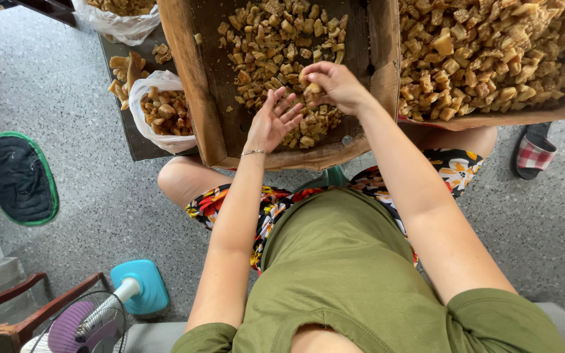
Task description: The person sits and repeatedly picks up small brown food pieces from a cardboard tray, breaks them apart by hand, and returns them to the tray. The hands work continuously over the tray, handling the pieces one at a time or in small handfuls.
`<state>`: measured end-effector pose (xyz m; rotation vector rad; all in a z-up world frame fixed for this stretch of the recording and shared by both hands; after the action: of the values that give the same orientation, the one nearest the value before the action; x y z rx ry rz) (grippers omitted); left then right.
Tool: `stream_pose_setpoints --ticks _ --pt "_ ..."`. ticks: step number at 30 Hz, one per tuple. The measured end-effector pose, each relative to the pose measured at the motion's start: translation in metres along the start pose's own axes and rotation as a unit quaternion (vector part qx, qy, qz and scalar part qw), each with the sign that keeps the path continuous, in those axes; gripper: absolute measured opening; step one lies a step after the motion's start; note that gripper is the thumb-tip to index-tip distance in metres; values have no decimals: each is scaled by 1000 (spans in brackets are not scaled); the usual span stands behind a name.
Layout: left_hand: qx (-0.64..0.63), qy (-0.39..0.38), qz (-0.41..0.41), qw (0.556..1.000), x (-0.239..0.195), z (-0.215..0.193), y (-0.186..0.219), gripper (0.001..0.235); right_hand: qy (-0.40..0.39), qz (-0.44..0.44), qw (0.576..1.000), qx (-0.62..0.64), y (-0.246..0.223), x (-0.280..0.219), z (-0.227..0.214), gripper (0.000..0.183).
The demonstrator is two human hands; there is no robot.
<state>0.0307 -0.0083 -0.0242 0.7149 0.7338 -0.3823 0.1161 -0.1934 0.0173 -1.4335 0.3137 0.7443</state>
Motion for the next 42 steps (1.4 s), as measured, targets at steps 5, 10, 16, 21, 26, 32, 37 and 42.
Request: stream_pose_setpoints --ticks 5,10,16,21,26,32,37,42 --pt "-68 -75 14 995 -9 6 7 63 -102 -55 989 -90 -23 -24 50 42" --pt "-105 -58 11 993 1 -3 5 48 -38 -70 995 -54 -41 -28 33 40" --pt "-112 14 69 991 15 -26 2 27 165 -166 905 -355 -30 -6 -31 28" --pt "-215 117 85 966 35 -56 4 26 113 -65 855 -502 22 18 -46 26" --pt "-243 92 83 962 42 -65 -2 25 116 -231 719 -645 34 18 -20 63" --pt "-251 127 61 958 38 -62 -2 21 33 -243 797 -551 39 27 -18 46" --pt "-235 114 52 964 34 -56 -2 23 53 -286 732 -616 61 44 -12 47" --pt "-196 97 48 975 25 -44 1 28 77 -201 832 -511 33 30 -19 31"
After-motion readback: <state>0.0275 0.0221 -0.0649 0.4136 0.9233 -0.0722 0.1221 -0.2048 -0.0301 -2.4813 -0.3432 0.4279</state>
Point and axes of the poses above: each hand's wrist, its own x-axis towards the middle knuckle, its own z-axis out of the palm, y = z × x, the point moved 4 cm from there along x, towards the middle knuckle, and after that the axes turned 11 degrees about y, right-handed, at the moved point
